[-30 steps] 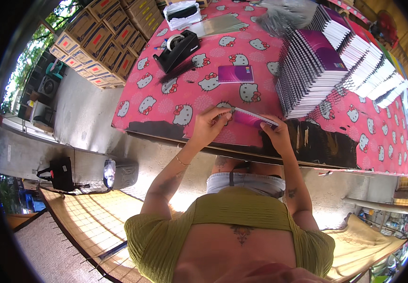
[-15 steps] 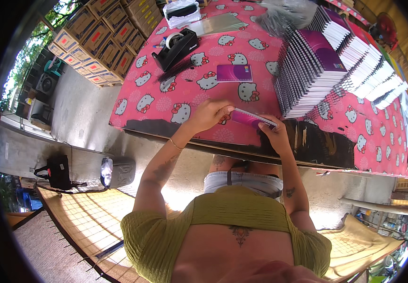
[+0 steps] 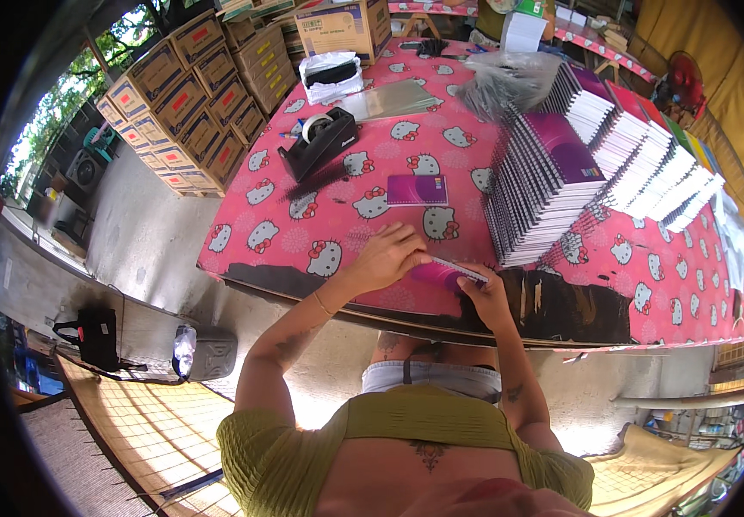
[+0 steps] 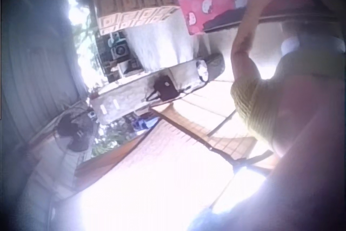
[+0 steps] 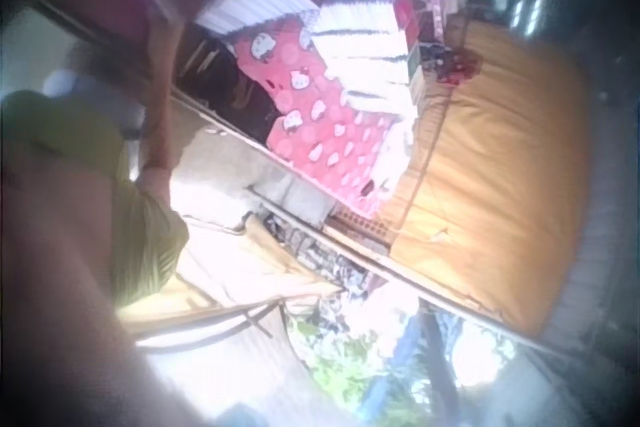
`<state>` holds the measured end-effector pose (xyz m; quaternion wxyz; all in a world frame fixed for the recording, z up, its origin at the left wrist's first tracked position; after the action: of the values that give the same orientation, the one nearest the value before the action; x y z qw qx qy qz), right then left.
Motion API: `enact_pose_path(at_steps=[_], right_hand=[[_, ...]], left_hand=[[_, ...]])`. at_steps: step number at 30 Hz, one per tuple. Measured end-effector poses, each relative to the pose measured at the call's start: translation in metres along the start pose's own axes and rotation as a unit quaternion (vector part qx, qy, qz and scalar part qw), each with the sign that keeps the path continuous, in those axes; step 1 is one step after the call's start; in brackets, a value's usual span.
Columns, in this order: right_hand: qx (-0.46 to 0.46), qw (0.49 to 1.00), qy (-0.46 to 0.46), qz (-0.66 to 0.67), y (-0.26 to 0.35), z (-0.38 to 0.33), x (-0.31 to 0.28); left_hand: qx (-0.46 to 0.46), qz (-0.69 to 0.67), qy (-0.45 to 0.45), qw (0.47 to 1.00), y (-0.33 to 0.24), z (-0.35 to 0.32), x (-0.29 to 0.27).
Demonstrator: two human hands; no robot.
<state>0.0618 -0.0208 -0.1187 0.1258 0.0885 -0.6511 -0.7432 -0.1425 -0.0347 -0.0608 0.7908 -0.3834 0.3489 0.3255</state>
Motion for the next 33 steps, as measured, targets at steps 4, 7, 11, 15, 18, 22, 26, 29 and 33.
enact_pose_path(at_steps=[4,7,11,15,18,22,26,29,33], right_hand=[[0.020,0.998,-0.058,0.029,0.000,-0.011,0.003],[0.012,0.992,-0.098,0.076,0.018,-0.013,0.006],[0.046,0.995,-0.079,0.028,0.004,-0.010,0.002],[0.019,0.991,-0.093,0.090,0.026,-0.011,0.007],[0.016,0.989,-0.088,0.116,0.013,-0.010,-0.001],[0.036,0.991,-0.070,0.107,0.010,-0.009,0.001],[0.054,0.993,-0.061,0.086,0.007,-0.016,0.002],[0.019,0.994,-0.040,0.098,0.004,-0.010,0.012],[0.021,0.988,-0.094,0.117,0.029,-0.008,0.002]], left_hand=[[0.005,0.175,-0.079,0.981,-0.040,0.004,-0.002],[-0.009,0.206,-0.081,0.975,-0.051,-0.036,0.028],[-0.016,0.219,-0.110,0.969,-0.049,-0.022,0.017],[0.005,0.224,-0.086,0.971,-0.060,-0.019,0.018],[0.028,0.155,-0.131,0.979,-0.070,-0.039,0.033],[0.005,0.220,-0.087,0.972,-0.068,0.021,-0.002],[0.053,0.159,-0.092,0.982,-0.074,-0.035,0.037],[-0.009,0.214,-0.100,0.972,-0.064,0.022,0.001],[0.015,0.117,-0.086,0.989,-0.082,-0.026,0.023]])
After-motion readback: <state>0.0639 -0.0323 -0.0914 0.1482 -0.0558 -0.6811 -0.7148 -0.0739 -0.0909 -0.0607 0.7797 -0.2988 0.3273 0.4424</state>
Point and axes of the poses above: each hand's wrist, its own z-axis towards the middle knuckle, its own x-axis out of the palm, y = z × x, the point moved 6 cm from there along z, towards the middle knuckle, and after that the axes turned 10 degrees about -y, right-handed, at the moved point
